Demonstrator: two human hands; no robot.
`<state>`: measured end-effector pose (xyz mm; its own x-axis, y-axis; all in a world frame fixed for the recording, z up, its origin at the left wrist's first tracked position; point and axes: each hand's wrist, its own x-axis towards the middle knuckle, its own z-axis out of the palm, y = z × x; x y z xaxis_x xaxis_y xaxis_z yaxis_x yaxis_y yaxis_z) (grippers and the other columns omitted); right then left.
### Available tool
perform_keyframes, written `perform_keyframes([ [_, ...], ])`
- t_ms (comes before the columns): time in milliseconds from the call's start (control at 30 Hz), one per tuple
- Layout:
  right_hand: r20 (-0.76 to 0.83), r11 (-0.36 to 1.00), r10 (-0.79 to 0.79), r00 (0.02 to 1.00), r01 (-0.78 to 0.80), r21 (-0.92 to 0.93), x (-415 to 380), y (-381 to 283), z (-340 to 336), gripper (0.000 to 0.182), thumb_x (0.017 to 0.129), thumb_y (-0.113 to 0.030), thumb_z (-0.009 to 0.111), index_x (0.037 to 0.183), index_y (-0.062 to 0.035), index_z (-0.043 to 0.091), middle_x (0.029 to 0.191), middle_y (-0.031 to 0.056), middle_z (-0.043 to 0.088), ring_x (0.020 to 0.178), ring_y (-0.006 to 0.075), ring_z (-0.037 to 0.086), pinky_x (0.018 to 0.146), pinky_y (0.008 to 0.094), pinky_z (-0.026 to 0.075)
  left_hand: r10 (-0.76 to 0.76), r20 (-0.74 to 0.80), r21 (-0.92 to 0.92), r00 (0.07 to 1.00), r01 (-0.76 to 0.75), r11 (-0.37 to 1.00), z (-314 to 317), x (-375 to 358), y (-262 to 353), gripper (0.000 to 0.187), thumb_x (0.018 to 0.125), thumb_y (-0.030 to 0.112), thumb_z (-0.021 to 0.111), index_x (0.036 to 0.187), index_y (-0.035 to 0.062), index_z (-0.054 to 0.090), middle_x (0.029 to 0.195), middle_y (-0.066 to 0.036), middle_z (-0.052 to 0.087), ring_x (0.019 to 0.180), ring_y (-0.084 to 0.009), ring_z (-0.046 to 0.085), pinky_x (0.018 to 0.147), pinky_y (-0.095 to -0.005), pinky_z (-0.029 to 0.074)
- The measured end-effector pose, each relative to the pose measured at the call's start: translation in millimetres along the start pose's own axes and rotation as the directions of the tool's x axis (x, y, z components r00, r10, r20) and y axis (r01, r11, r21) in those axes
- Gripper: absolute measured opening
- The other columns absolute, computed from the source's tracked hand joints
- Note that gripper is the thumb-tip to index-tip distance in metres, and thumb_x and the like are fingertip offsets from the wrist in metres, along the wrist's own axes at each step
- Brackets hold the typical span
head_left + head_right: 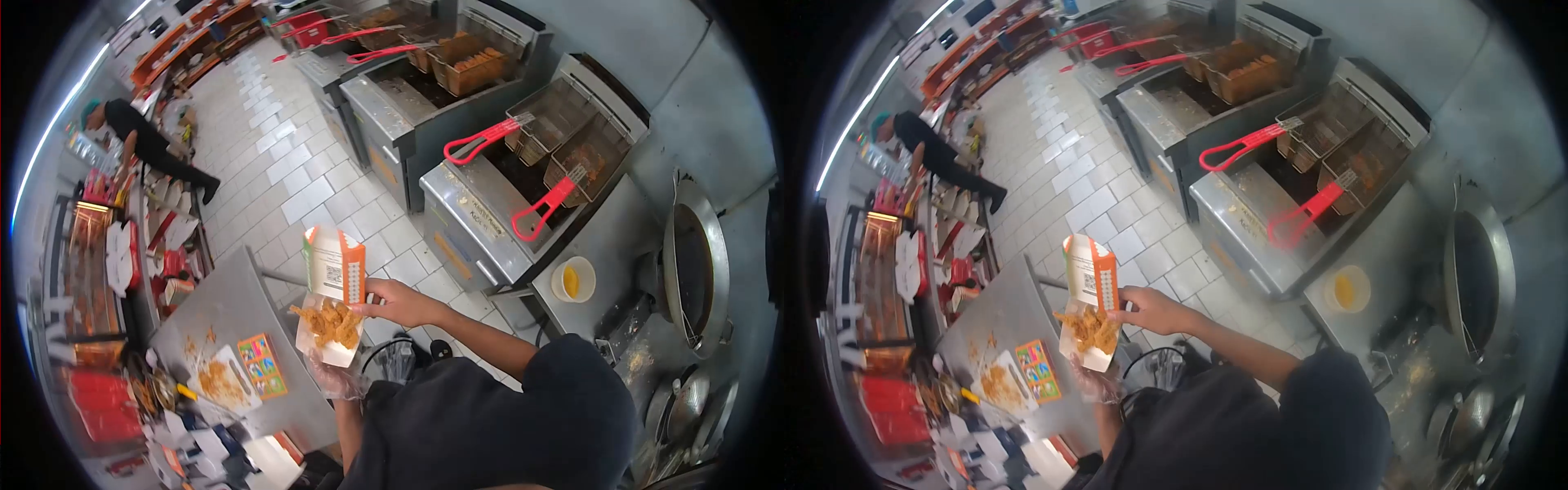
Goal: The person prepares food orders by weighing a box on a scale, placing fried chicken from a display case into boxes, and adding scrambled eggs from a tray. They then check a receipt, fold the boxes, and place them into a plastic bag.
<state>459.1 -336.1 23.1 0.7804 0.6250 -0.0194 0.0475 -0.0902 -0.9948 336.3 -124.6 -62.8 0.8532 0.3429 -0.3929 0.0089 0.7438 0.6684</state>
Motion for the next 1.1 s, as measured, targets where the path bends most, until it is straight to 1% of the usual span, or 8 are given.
perform_keyframes([
  [133,-0.093,0.968,0.182,0.979,-0.161,0.194,71.2,21.3,-35.2,0.046,0.097,-0.040,0.054,0.121,-0.0013,0.058,0.106,0.0089,0.062,0.083,0.0157,0.060,0.068,0.0301,0.052,-0.008,0.089,0.104,0.996,-0.001,0.995,58.2,90.9,-0.1,0.063,0.092,0.048,0.052,0.139,0.0076,0.040,0.124,-0.009,0.059,0.099,-0.0223,0.066,0.066,-0.0313,0.058],
  [200,-0.166,0.975,0.164,0.972,-0.134,0.178,119.9,51.9,-59.4,0.046,0.099,-0.040,0.051,0.123,-0.0008,0.056,0.104,0.0075,0.063,0.084,0.0149,0.061,0.066,0.0292,0.053,-0.061,0.235,0.101,0.970,0.038,0.994,80.2,152.1,3.7,0.066,0.094,0.047,0.052,0.143,0.0055,0.036,0.135,-0.013,0.052,0.119,-0.0285,0.056,0.095,-0.0423,0.050],
  [267,-0.280,0.905,0.171,0.945,-0.038,0.425,173.7,78.0,-75.2,0.046,0.099,-0.040,0.050,0.124,-0.0006,0.055,0.102,0.0065,0.064,0.083,0.0130,0.063,0.064,0.0266,0.054,-0.135,0.214,0.194,0.968,0.093,0.977,62.5,246.3,-5.1,0.073,0.092,0.059,0.050,0.142,0.0057,0.039,0.134,-0.012,0.053,0.119,-0.0280,0.055,0.092,-0.0401,0.051],
  [467,-0.397,0.919,0.262,0.880,-0.102,0.381,321.1,96.1,-181.0,0.045,0.101,-0.039,0.047,0.123,-0.0005,0.056,0.099,0.0072,0.066,0.074,0.0130,0.065,0.061,0.0274,0.057,-0.217,0.463,0.530,0.859,-0.072,0.845,124.2,413.3,79.8,0.105,0.078,0.089,0.021,0.127,0.0016,0.050,0.119,-0.014,0.057,0.098,-0.0218,0.060,0.064,-0.0323,0.051],
  [767,-0.505,0.976,0.207,0.838,-0.137,0.172,573.2,195.4,-266.3,0.040,0.103,-0.036,0.041,0.114,-0.0024,0.058,0.086,0.0079,0.068,0.069,0.0132,0.067,0.059,0.0275,0.057,-0.074,0.323,0.791,0.943,-0.226,0.568,178.4,573.5,208.4,0.104,0.081,0.085,0.002,0.125,0.0091,0.056,0.135,-0.011,0.052,0.120,-0.0268,0.050,0.092,-0.0410,0.046],
  [867,-0.386,0.926,0.286,0.877,-0.151,0.345,714.2,188.7,-247.1,0.043,0.102,-0.040,0.042,0.115,-0.0009,0.057,0.088,0.0103,0.069,0.066,0.0178,0.069,0.057,0.0270,0.057,0.095,0.314,0.831,0.945,-0.322,0.453,183.5,641.1,271.7,0.091,0.089,0.077,0.012,0.129,0.0083,0.055,0.138,-0.010,0.051,0.129,-0.0269,0.043,0.104,-0.0422,0.039],
  [933,-0.250,0.925,0.286,0.925,-0.199,0.323,819.2,152.9,-230.2,0.044,0.102,-0.040,0.043,0.116,-0.0005,0.056,0.090,0.0115,0.069,0.067,0.0192,0.069,0.058,0.0280,0.058,0.183,0.492,0.781,0.851,-0.525,0.339,176.6,702.9,303.4,0.049,0.100,0.045,0.040,0.128,0.0094,0.058,0.134,-0.011,0.053,0.132,-0.0258,0.041,0.113,-0.0406,0.027],
  [1100,0.065,0.919,0.295,0.953,-0.302,0.255,1030.5,118.3,-166.2,0.045,0.101,-0.040,0.045,0.119,0.0007,0.055,0.096,0.0139,0.068,0.071,0.0218,0.070,0.059,0.0302,0.059,0.369,0.039,0.801,0.929,-0.250,0.543,154.7,727.9,384.4,0.041,0.095,0.031,0.058,0.130,0.0100,0.056,0.133,-0.005,0.054,0.110,-0.0169,0.057,0.090,-0.0306,0.048],
])
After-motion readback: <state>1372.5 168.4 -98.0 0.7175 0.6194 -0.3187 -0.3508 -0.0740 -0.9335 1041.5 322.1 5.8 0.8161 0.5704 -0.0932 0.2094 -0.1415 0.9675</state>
